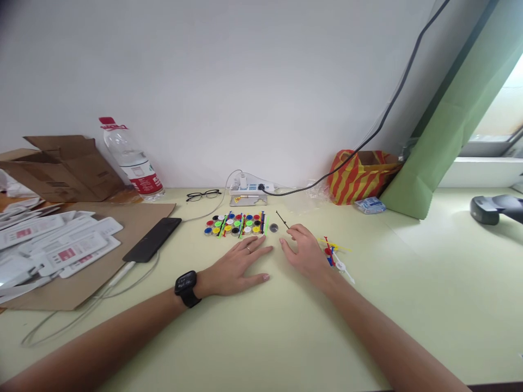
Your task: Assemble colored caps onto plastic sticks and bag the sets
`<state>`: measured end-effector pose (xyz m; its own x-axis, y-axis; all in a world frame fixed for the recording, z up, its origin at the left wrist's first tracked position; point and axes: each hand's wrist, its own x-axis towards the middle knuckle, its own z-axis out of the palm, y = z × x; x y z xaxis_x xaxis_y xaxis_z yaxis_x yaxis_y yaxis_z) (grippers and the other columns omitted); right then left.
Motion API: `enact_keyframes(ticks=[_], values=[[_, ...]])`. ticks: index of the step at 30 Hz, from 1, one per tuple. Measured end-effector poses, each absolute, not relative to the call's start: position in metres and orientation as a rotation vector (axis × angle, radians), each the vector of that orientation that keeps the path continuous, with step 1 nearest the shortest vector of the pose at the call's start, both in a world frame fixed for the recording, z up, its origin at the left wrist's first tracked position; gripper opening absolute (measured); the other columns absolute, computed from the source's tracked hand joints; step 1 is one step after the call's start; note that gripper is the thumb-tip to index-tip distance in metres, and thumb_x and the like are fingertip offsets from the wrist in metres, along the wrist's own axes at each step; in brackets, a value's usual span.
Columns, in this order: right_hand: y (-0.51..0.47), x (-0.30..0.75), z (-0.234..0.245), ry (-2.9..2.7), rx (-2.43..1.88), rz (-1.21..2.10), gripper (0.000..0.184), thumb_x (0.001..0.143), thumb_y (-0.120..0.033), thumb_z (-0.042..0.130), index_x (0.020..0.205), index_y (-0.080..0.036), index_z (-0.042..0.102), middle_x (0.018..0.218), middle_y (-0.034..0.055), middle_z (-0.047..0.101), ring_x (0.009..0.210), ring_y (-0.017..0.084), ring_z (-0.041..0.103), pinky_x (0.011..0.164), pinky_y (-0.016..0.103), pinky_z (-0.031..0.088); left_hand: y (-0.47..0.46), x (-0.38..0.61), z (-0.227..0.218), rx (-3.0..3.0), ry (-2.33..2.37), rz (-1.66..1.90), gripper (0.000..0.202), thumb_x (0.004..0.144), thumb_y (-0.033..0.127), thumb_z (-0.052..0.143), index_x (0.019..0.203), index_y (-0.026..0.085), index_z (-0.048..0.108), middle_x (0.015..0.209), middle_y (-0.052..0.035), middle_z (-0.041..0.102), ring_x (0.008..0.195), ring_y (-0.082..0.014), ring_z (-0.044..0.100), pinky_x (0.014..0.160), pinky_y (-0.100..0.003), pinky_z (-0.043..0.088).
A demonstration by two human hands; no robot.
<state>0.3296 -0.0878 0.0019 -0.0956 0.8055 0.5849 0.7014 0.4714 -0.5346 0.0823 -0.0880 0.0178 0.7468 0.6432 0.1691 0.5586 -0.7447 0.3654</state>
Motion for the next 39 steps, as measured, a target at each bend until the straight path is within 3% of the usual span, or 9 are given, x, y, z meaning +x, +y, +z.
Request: enact_keyframes(ticks=[2,5,9,12,18,24,28,32,39], values=[[-0.086,0.331,0.0,-1.858,-1.302,0.151,0.028,0.095,-0.039,0.057,0.075,-0.022,0.062,0.085,0.007,0.067,0.074,0.021,0.063,0.071,0.034,0.051,-0.088,0.082,0.017,2.641,0.922,0.426,0.067,0.095,0.063,0.054,0.152,0.03,0.044,0.164,-0.0101,0.036,0.151,-0.0373,0.029,0.122,-0.057,0.029],[-0.089,0.331,0.0,-1.828,-1.325,0.131,0.05,0.099,-0.04,0.051,0.054,-0.023,0.039,0.055,0.0002,0.047,0.051,0.015,0.044,0.053,0.031,0.036,-0.088,0.082,0.016,2.596,0.926,0.525,0.074,0.094,0.06,0.059,0.155,0.025,0.035,0.165,-0.0145,0.031,0.153,-0.0359,0.027,0.123,-0.056,0.03],[-0.097,0.33,0.005,-1.735,-1.245,0.087,0.052,0.099,-0.037,0.052,0.054,-0.023,0.029,0.052,-0.0015,0.038,0.049,0.014,0.035,0.052,0.032,0.029,-0.089,0.083,0.017,2.552,0.901,0.709,0.082,0.091,0.052,0.066,0.156,0.021,0.026,0.162,-0.0184,0.032,0.152,-0.0333,0.028,0.124,-0.053,0.03],[-0.098,0.33,0.005,-1.715,-1.237,0.099,0.049,0.098,-0.036,0.054,0.056,-0.023,0.032,0.054,-0.0013,0.041,0.051,0.014,0.037,0.054,0.031,0.031,-0.089,0.083,0.017,2.529,0.893,0.705,0.083,0.091,0.047,0.068,0.158,0.023,0.025,0.158,-0.0154,0.04,0.146,-0.0325,0.038,0.122,-0.053,0.033],[-0.094,0.331,0.007,-1.661,-1.251,0.163,0.042,0.094,-0.039,0.06,0.059,-0.022,0.045,0.059,0.0003,0.053,0.054,0.015,0.046,0.056,0.031,0.038,-0.084,0.082,0.012,2.411,0.875,0.708,0.03,0.103,0.033,0.049,0.127,0.024,0.064,0.124,-0.0096,0.067,0.12,-0.0256,0.059,0.107,-0.043,0.049],[-0.097,0.33,0.01,-1.62,-1.18,0.464,0.022,0.09,-0.042,0.068,0.082,-0.022,0.067,0.087,0.0069,0.07,0.071,0.021,0.064,0.063,0.033,0.053,-0.08,0.08,0.009,2.064,0.902,0.798,0.029,0.093,0.042,0.066,0.112,0.02,0.07,0.113,-0.0095,0.07,0.098,-0.0221,0.068,0.091,-0.038,0.057],[-0.098,0.331,0.01,-1.621,-1.123,0.699,0.025,0.089,-0.047,0.07,0.095,-0.022,0.072,0.101,0.0082,0.073,0.089,0.023,0.069,0.079,0.036,0.057,-0.085,0.085,0.008,1.724,0.877,0.769,0.034,0.085,0.046,0.077,0.098,0.016,0.07,0.098,-0.008,0.072,0.09,-0.0199,0.069,0.086,-0.034,0.058],[-0.104,0.328,0.014,-1.533,-1.076,0.92,0.029,0.088,-0.047,0.073,0.098,-0.021,0.074,0.099,0.0078,0.074,0.093,0.023,0.069,0.085,0.036,0.056,-0.092,0.088,0.01,1.574,0.835,0.691,0.041,0.081,0.047,0.081,0.105,0.017,0.068,0.078,-0.0008,0.066,0.067,-0.0133,0.063,0.064,-0.027,0.054],[-0.119,0.317,0.024,-1.598,-1.027,1.121,0.028,0.089,-0.046,0.071,0.102,-0.021,0.076,0.087,0.0057,0.074,0.081,0.02,0.067,0.072,0.032,0.055,-0.091,0.085,0.017,1.556,0.73,0.689,0.042,0.073,0.039,0.089,0.104,0.016,0.072,0.101,-0.0086,0.072,0.09,-0.0201,0.068,0.084,-0.035,0.057]])
